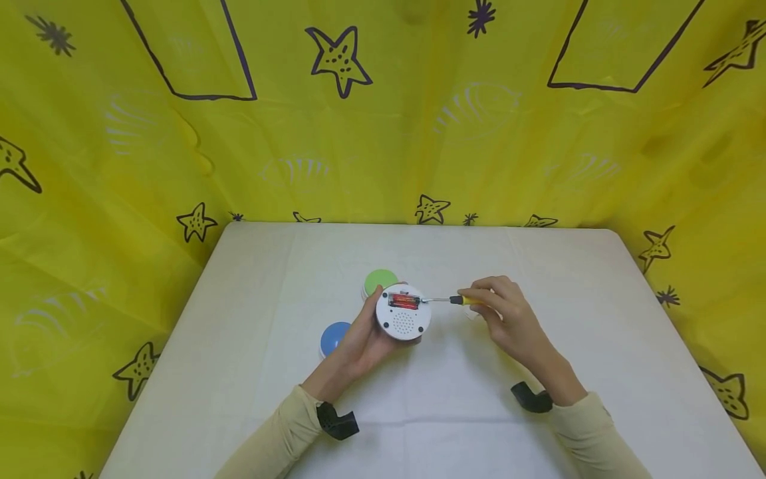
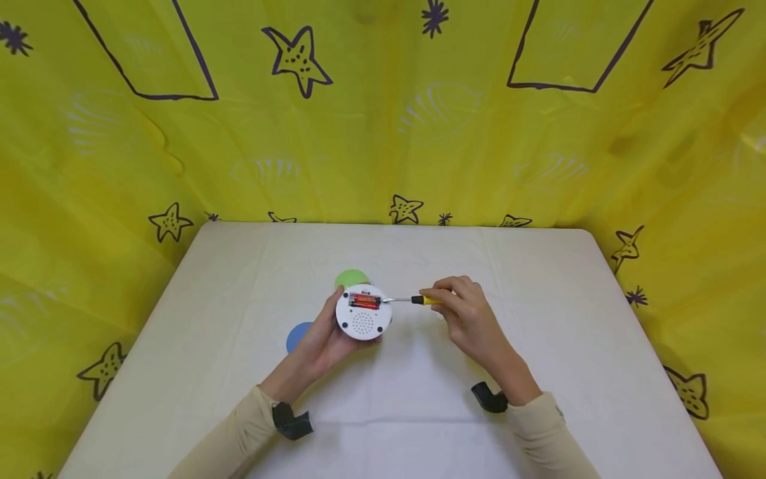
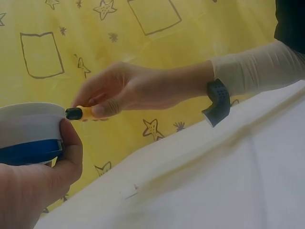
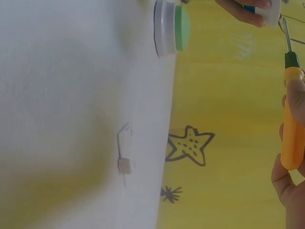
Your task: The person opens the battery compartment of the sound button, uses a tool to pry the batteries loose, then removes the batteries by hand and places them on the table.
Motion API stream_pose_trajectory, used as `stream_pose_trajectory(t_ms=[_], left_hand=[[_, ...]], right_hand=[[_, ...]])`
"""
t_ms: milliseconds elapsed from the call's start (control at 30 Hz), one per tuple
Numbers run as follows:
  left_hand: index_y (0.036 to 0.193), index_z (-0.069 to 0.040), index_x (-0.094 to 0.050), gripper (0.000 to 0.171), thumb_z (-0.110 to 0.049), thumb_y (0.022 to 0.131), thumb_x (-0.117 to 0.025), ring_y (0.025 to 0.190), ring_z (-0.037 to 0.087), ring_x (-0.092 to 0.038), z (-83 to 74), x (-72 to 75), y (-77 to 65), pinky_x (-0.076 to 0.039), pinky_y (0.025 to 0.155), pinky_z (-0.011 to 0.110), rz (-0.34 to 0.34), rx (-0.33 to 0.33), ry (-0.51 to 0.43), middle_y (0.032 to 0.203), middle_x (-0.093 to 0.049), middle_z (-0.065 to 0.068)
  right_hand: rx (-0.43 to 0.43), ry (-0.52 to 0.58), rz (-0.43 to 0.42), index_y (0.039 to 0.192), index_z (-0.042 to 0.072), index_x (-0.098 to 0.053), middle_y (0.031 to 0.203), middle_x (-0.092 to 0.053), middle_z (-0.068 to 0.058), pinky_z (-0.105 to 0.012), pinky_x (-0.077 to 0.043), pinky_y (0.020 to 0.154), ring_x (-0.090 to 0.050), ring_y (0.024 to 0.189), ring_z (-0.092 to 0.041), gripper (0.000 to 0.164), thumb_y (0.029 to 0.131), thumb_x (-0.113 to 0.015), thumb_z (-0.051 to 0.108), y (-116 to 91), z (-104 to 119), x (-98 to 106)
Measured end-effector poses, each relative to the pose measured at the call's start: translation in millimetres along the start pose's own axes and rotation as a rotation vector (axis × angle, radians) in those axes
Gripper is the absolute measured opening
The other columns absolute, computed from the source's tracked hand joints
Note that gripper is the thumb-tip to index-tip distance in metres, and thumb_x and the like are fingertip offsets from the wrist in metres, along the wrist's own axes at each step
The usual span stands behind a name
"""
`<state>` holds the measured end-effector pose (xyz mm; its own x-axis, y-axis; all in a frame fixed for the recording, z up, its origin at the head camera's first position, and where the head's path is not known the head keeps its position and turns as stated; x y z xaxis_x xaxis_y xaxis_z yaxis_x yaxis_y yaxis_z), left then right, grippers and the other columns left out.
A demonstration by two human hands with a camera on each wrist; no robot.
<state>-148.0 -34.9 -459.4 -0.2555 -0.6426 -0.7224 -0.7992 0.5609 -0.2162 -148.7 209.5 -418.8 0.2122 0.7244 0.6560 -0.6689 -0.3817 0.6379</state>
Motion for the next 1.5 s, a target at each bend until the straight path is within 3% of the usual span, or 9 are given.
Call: stream_pose_trajectory(t_ms=[333,733,1033,1233,1367,1500], left_hand=[[0.167,-0.023,-0.015,0.062,-0.052,0.112,-0.024,0.150,0.033,-0.035,16.2,-6.5,3.0,-0.044,0.106,0.049,-0.025,-0.004,-0.012,0.172,-0.023,0.014],[0.165,-0.021,-0.021,0.063,-0.055,0.112,-0.021,0.147,0.031,-0.039,34.8,-14.9,5.2,-0.041,0.106,0.050,-0.027,0.072,0.007,0.171,-0.026,0.018],[0.166,-0.021,-0.020,0.068,-0.059,0.110,-0.027,0.150,0.035,-0.035,36.6,-16.7,6.2,-0.034,0.114,0.057,-0.030,0.091,0.004,0.170,-0.026,0.021],[0.166,-0.020,-0.021,0.072,-0.062,0.108,-0.030,0.154,0.040,-0.033,38.4,-15.8,8.0,-0.033,0.117,0.059,-0.036,0.127,0.022,0.169,-0.028,0.022],[0.165,-0.019,-0.022,0.074,-0.063,0.107,-0.034,0.146,0.038,-0.043,39.8,-15.6,7.6,-0.044,0.107,0.055,-0.032,0.169,0.052,0.165,-0.033,0.024],[0.163,-0.018,-0.030,0.074,-0.065,0.106,-0.035,0.123,0.028,-0.059,41.6,-15.0,7.1,-0.053,0.089,0.043,-0.032,0.215,0.098,0.155,-0.047,0.022]], right_hand=[[0.022,-0.058,0.045,0.119,0.010,-0.076,0.110,-0.070,-0.004,-0.035,-0.040,0.090,-0.058,0.102,-0.022,0.049,0.077,-0.080,-0.016,2.9,11.5,9.3],[0.170,-0.199,0.144,0.121,0.015,-0.075,0.110,-0.070,-0.005,-0.045,-0.041,0.087,-0.059,0.107,-0.026,0.045,0.084,-0.074,-0.010,20.6,30.3,19.3],[0.286,-0.316,0.246,0.121,0.020,-0.074,0.109,-0.067,-0.006,-0.048,-0.043,0.086,-0.059,0.107,-0.030,0.065,0.071,-0.071,-0.020,32.9,42.5,22.5],[0.345,-0.403,0.328,0.122,0.022,-0.073,0.112,-0.065,-0.006,-0.051,-0.044,0.090,-0.058,0.109,-0.032,0.072,0.064,-0.078,-0.020,44.3,48.0,25.0],[0.396,-0.440,0.362,0.119,0.021,-0.073,0.112,-0.065,-0.005,-0.051,-0.045,0.091,-0.058,0.111,-0.033,0.069,0.063,-0.084,-0.017,54.4,50.4,26.7],[0.434,-0.437,0.411,0.118,0.020,-0.072,0.112,-0.066,-0.006,-0.048,-0.046,0.092,-0.059,0.111,-0.032,0.068,0.061,-0.088,-0.015,64.6,50.7,27.1]])
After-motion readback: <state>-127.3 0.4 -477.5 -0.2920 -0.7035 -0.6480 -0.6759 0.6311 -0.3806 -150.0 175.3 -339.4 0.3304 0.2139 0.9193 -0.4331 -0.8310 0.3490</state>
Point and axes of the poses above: each hand's wrist, its own y-axis towards the middle knuckle, its own x-axis out of the back of the hand, z = x × y, the point moved 4 cm from there along y, towards the middle knuckle
